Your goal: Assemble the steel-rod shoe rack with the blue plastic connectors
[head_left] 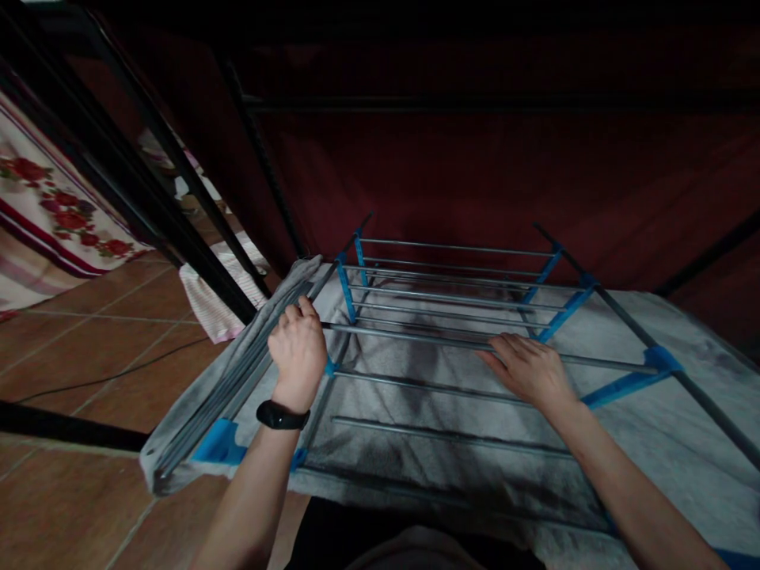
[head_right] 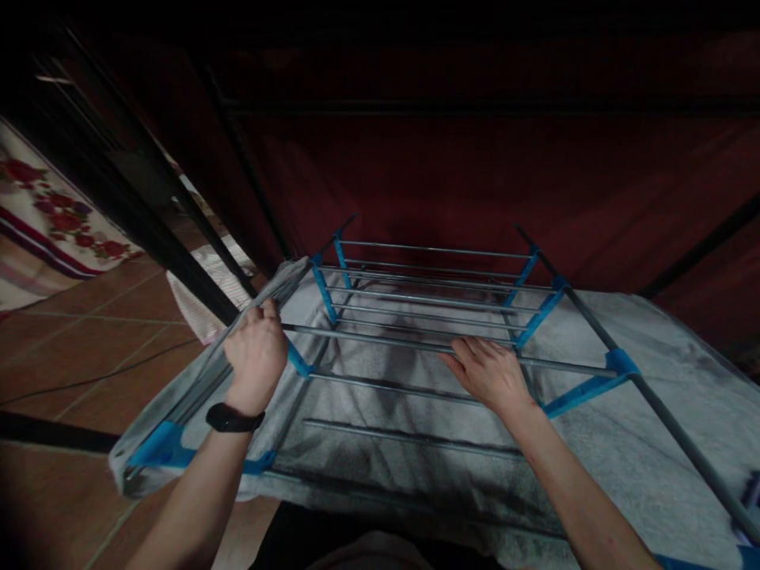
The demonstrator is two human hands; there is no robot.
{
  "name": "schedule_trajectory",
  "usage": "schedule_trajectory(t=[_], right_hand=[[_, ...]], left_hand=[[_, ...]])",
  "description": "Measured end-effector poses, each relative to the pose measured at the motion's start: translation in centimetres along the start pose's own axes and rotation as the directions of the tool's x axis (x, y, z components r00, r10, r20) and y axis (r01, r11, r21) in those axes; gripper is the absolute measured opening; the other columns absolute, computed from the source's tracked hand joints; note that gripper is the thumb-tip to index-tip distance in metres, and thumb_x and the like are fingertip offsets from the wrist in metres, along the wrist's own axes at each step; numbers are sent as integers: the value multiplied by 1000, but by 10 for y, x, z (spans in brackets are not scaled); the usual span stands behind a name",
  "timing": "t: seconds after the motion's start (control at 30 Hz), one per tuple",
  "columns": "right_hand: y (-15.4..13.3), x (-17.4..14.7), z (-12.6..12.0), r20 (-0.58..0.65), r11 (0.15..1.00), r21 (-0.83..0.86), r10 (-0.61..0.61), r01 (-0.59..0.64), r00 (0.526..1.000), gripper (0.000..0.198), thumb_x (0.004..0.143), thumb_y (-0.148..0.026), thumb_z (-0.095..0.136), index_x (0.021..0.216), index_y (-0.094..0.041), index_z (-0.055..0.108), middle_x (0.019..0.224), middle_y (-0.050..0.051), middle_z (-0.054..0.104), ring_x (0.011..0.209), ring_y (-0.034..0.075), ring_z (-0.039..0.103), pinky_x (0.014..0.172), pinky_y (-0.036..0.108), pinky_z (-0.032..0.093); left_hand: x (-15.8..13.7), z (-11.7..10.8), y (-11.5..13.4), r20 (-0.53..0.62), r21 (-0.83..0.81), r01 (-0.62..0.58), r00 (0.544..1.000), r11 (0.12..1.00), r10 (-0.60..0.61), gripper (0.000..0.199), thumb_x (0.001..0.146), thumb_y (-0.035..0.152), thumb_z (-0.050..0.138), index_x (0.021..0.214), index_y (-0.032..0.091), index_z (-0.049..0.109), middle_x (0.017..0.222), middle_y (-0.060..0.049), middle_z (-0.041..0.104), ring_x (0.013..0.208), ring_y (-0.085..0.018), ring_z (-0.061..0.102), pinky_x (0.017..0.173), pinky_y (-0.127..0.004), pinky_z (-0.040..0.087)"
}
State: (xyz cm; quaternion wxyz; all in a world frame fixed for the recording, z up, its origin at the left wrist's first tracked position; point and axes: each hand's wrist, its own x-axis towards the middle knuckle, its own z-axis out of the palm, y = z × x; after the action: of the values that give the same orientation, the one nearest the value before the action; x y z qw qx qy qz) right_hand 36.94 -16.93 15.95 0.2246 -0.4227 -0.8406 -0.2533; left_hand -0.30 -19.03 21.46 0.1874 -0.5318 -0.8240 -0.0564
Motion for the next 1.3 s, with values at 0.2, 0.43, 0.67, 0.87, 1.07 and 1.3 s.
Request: schedule_trajectory(t=[0.2, 0.43, 0.67, 0.87, 1.07, 1.3], right_hand=[[4, 2, 3, 11, 1000, -12, 7, -7, 1000, 40, 104, -46, 46, 80, -21, 66, 69, 4, 68, 67, 18, 60, 64, 32, 34], [-51, -36, 13, -105, 980, 199, 12, 9, 994, 27, 100, -25, 53, 124, -23, 65, 117, 11, 73, 109, 25, 64, 98, 42, 44], [-160, -74, 69, 390, 904, 421, -100, -80, 916, 23, 98, -27, 58, 119, -23, 66, 118, 8, 72, 106, 24, 68, 97, 40, 52], [-178, -69, 96, 478, 894, 431, -115, -119, 871, 26, 97, -10, 48, 112, -20, 67, 116, 10, 73, 96, 24, 72, 79, 33, 54], [-164, -42, 78, 632, 883, 394, -58, -255, 773, 37, 105, -21, 31, 128, -21, 61, 126, 12, 70, 97, 22, 73, 79, 32, 53], [-155, 3, 58, 612, 887, 375, -19, -269, 791, 37, 109, -31, 27, 127, -25, 58, 119, 8, 71, 97, 20, 71, 77, 31, 51]], left_hand=[[2, 1, -4, -1, 14, -26, 1000, 1000, 26, 48, 102, 15, 22, 140, 11, 51, 109, -20, 66, 104, -31, 68, 73, -35, 52], [4, 0, -6, 21, 16, -33, 999, 999, 33, 46, 100, 12, 23, 136, 10, 52, 109, -21, 67, 105, -31, 70, 74, -35, 54], [7, -17, -16, 139, -30, -31, 990, 999, 35, 42, 98, 11, 31, 133, 9, 55, 109, -20, 71, 97, -31, 73, 76, -37, 55], [-18, -27, -22, 22, -119, -32, 999, 992, 35, 43, 102, 19, 32, 135, 9, 57, 111, -20, 71, 101, -32, 70, 87, -42, 53], [-65, 10, -15, -326, -643, -181, 944, 744, -52, 27, 101, 24, 42, 114, 20, 66, 106, -9, 68, 103, -24, 64, 92, -37, 51], [-84, 112, -23, 26, -912, 188, 915, 366, -403, 22, 86, 20, 54, 108, 22, 58, 111, -9, 65, 102, -24, 63, 88, -38, 52]])
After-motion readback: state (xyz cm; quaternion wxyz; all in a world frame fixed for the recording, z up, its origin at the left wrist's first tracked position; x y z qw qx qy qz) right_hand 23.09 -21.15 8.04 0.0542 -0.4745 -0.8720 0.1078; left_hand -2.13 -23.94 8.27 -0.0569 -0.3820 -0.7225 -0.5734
